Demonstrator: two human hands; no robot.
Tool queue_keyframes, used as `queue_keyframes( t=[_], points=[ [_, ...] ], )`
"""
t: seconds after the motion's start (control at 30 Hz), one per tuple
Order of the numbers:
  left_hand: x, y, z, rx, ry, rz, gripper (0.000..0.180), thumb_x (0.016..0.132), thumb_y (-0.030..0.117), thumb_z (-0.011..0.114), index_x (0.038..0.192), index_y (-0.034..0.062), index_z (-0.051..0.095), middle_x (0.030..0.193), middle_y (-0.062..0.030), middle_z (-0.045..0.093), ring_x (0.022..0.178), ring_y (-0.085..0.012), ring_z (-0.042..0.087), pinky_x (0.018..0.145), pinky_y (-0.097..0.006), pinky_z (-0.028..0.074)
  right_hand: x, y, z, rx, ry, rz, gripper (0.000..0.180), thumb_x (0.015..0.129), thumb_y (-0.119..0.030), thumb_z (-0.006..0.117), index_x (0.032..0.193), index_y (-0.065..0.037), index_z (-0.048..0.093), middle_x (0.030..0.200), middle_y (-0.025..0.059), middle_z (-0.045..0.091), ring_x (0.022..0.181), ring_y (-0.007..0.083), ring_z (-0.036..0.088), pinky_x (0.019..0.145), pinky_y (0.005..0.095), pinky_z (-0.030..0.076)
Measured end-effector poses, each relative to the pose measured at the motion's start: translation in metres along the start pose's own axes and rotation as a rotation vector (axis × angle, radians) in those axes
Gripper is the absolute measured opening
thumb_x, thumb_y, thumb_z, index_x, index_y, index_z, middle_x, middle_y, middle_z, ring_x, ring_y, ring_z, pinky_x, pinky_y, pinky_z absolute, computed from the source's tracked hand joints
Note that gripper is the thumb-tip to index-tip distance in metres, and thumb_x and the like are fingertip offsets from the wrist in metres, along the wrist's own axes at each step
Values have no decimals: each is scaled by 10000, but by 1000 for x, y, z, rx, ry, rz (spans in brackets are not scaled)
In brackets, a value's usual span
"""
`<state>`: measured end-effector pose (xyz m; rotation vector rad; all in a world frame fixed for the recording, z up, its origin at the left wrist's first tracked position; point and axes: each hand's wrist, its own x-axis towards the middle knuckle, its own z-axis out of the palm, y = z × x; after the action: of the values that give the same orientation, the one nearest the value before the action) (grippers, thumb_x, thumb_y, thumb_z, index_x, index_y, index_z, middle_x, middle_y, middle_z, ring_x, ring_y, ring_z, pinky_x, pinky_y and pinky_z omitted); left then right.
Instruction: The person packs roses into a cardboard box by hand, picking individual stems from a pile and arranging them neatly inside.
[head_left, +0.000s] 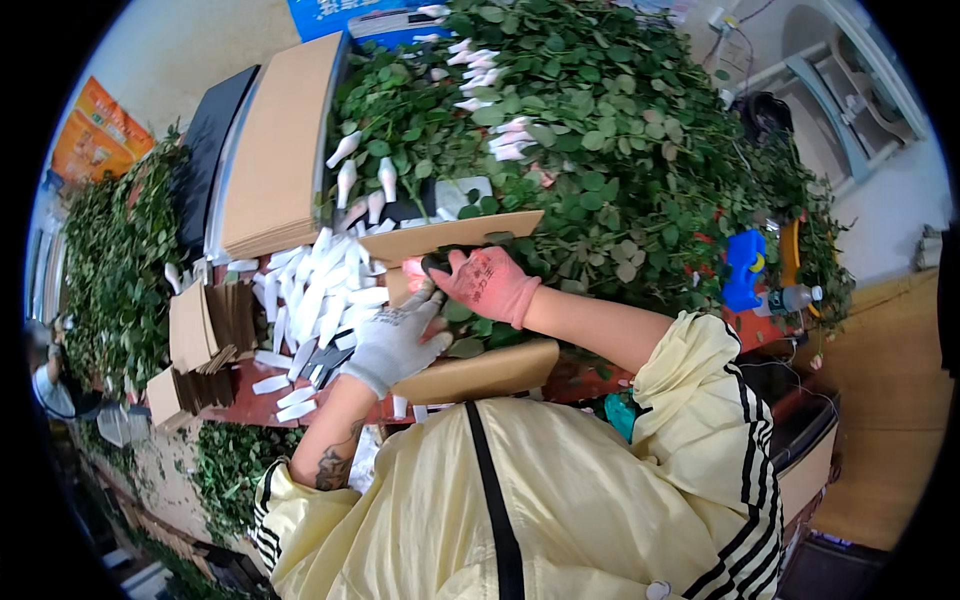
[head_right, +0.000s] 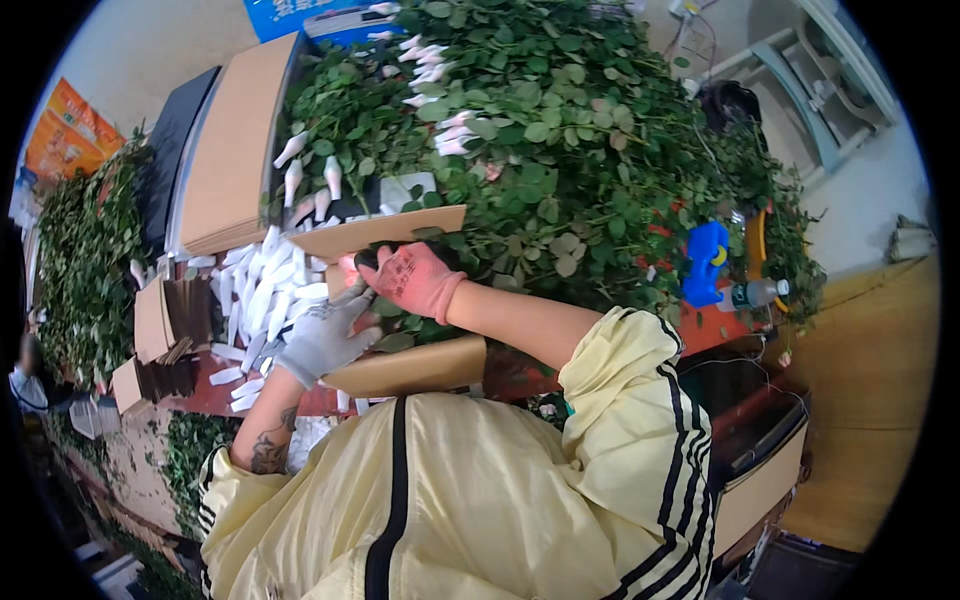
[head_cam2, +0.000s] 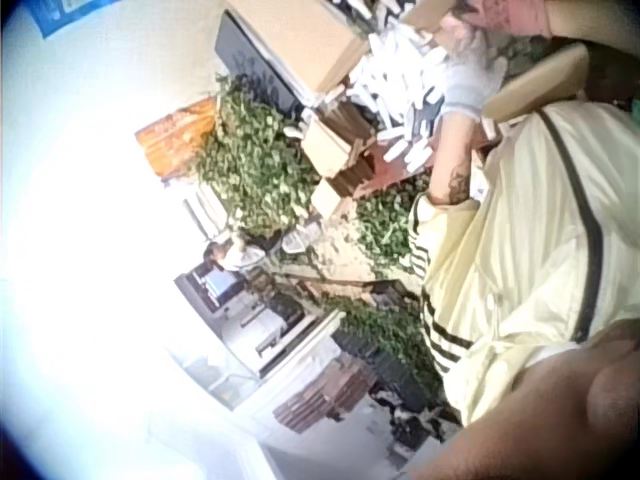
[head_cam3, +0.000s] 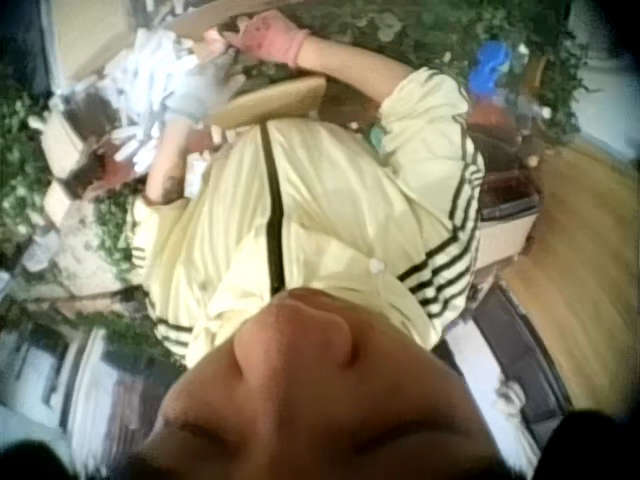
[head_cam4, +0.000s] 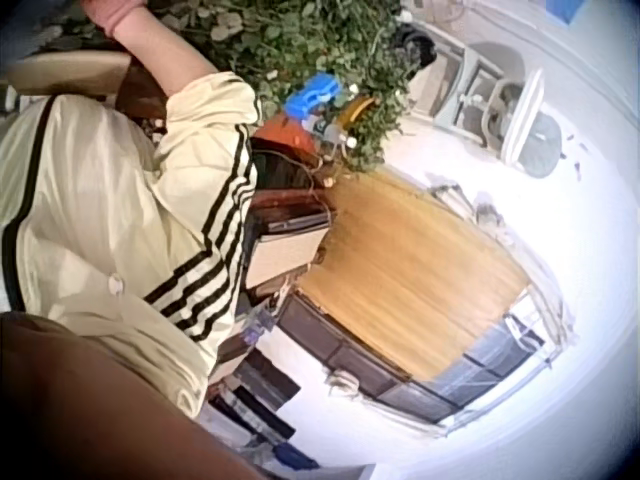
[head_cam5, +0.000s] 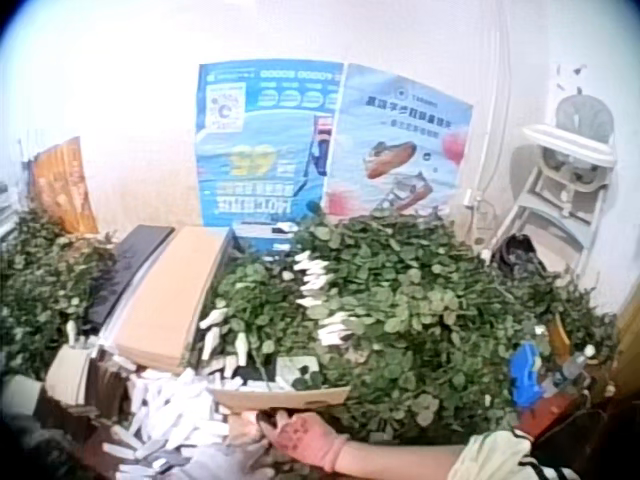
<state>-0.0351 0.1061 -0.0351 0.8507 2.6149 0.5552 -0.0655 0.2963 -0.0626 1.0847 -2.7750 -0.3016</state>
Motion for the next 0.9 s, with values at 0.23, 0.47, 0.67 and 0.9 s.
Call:
queue_keyframes(
  t=[0.23,0.47,0.67,0.9],
  points=[
    [-8,-5,7,-6,64,1,540,802,365,551,1217,25,490,1365,-180,394,1083,-312,542,878,-385,449,10,11,6,45,160,-124,298,832,-197,427,1098,-162,557,1100,178,565,794,265,620,694,338,496],
    [-18,1,-19,-168,-5,-108,572,790,285,584,1270,-1,458,1319,-213,441,1150,-312,508,961,-359,396,21,-2,0,91,36,9,150,826,-171,437,926,-134,542,818,89,533,653,215,539,637,297,438],
    [-8,-25,-5,-207,149,82,441,799,189,587,1195,0,538,1226,-209,528,1095,-315,549,924,-357,424,-8,-19,-60,360,76,29,349,781,-215,537,1119,-131,562,852,46,612,825,211,598,739,337,475],
    [-80,-58,-21,-639,101,-393,316,813,194,612,1056,-8,618,916,-143,638,842,-158,596,756,-300,467,-162,47,-109,775,276,537,416,658,-99,622,1066,-19,603,1049,132,609,905,263,603,870,340,446]
  ],
)
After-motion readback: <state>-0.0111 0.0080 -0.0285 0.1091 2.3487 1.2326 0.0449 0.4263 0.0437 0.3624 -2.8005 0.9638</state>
